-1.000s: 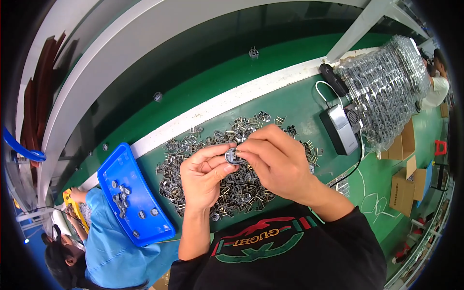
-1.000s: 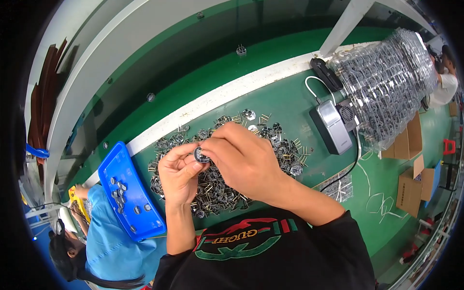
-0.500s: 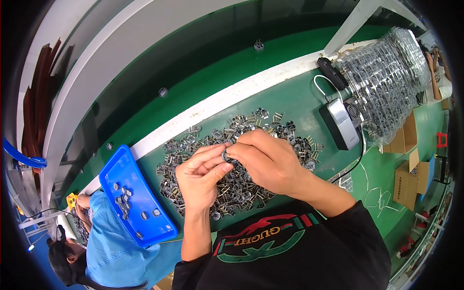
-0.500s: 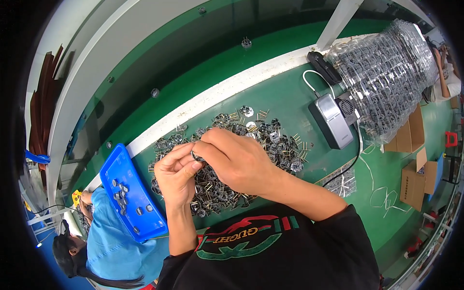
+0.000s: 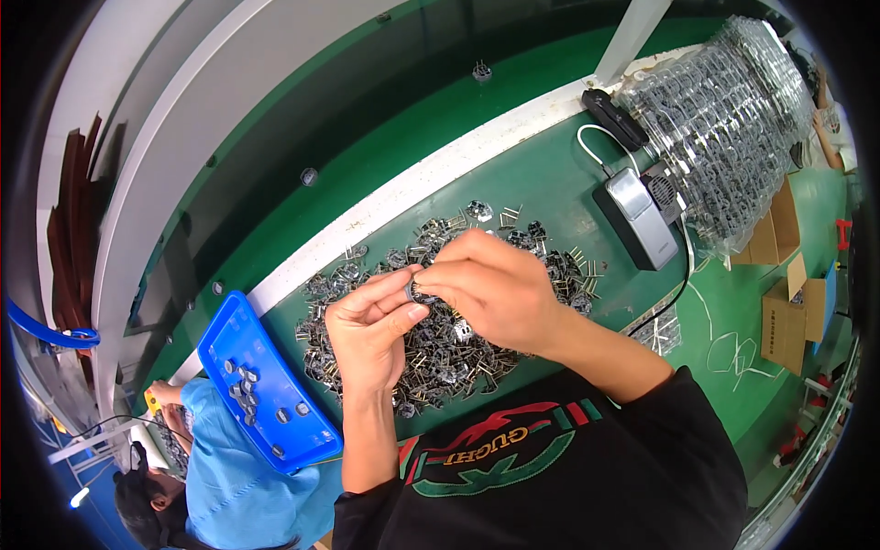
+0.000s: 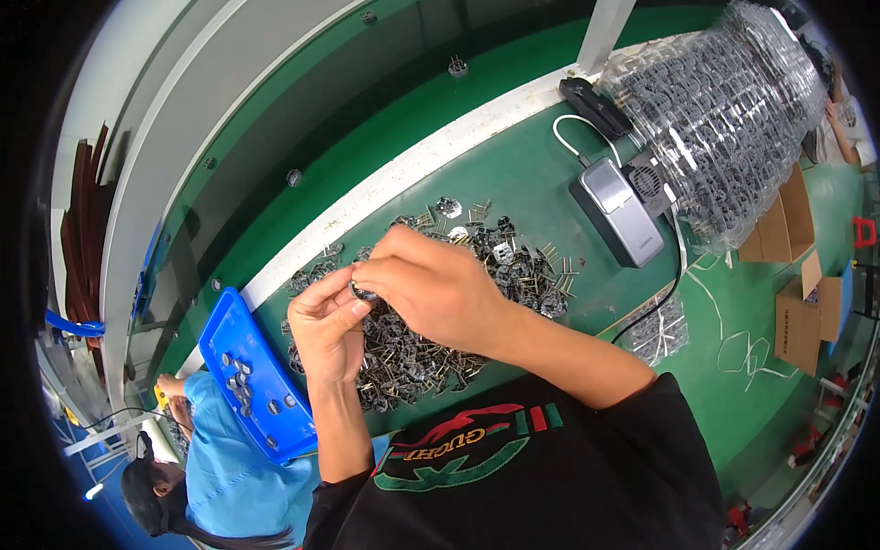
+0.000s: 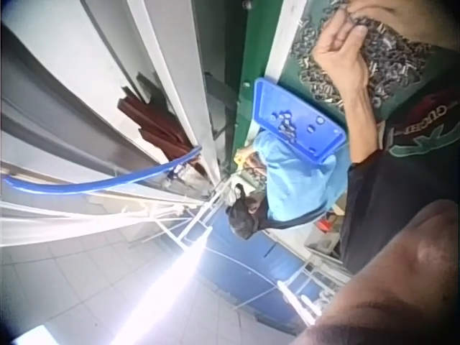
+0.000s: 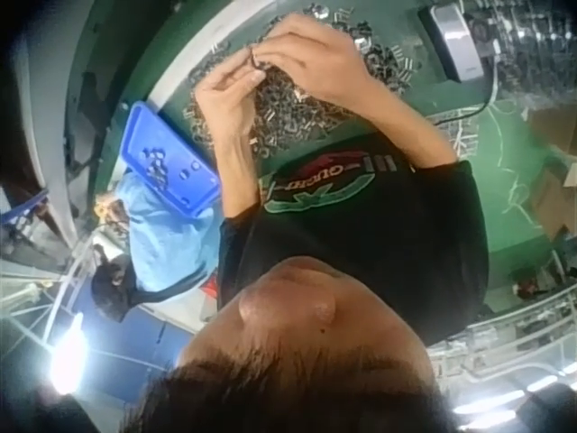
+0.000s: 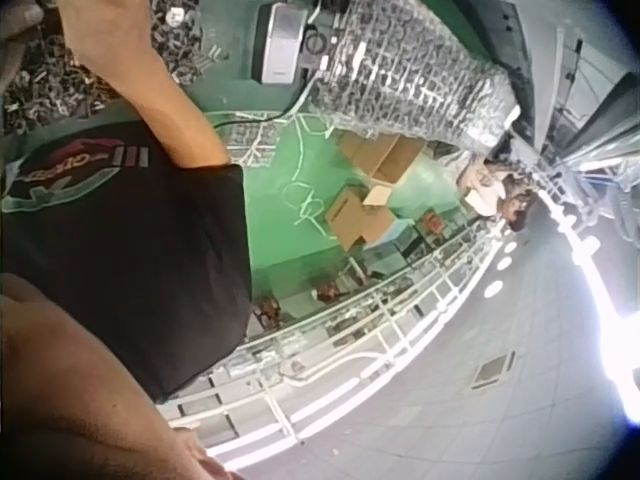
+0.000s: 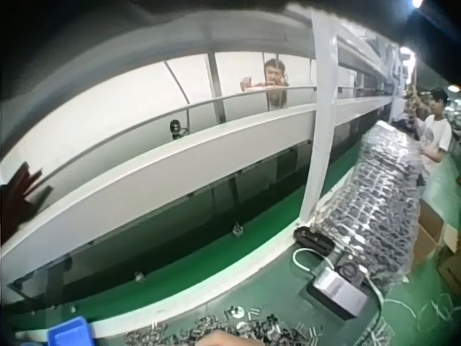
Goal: The person assembles small metal clips and plastic connector housings by hand on a production line.
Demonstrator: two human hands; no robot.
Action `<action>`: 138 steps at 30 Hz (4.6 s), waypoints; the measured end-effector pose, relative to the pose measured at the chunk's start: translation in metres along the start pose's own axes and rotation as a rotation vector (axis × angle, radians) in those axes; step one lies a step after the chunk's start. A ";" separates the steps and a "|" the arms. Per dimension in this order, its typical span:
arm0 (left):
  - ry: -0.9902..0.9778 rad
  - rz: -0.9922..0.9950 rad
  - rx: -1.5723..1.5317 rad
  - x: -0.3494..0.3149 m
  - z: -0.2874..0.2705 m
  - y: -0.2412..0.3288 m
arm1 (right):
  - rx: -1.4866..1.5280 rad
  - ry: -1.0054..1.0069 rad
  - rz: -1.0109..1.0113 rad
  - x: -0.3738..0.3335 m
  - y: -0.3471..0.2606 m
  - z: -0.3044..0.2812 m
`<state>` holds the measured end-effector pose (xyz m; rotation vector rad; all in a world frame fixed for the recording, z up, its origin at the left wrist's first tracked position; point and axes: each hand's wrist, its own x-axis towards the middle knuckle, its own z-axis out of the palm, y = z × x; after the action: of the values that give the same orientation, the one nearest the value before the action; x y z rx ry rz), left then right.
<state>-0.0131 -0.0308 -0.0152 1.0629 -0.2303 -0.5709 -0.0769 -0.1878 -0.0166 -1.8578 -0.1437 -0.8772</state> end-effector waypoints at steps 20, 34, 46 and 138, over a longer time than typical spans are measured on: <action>0.128 -0.118 0.509 0.038 0.030 0.005 | -0.198 -0.101 0.113 -0.006 0.018 -0.044; 0.305 0.069 1.136 0.176 -0.123 0.007 | -0.525 -0.522 0.326 -0.006 0.087 -0.089; -0.312 0.044 1.745 0.233 -0.048 0.017 | -0.674 -0.288 0.379 -0.001 0.093 -0.085; -0.004 0.185 1.071 0.024 -0.014 0.026 | -0.448 -0.284 -0.041 0.038 -0.010 -0.024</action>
<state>0.0218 -0.0242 -0.0012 2.0433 -0.6732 -0.2533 -0.0655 -0.2142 0.0194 -2.4033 -0.1716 -0.7069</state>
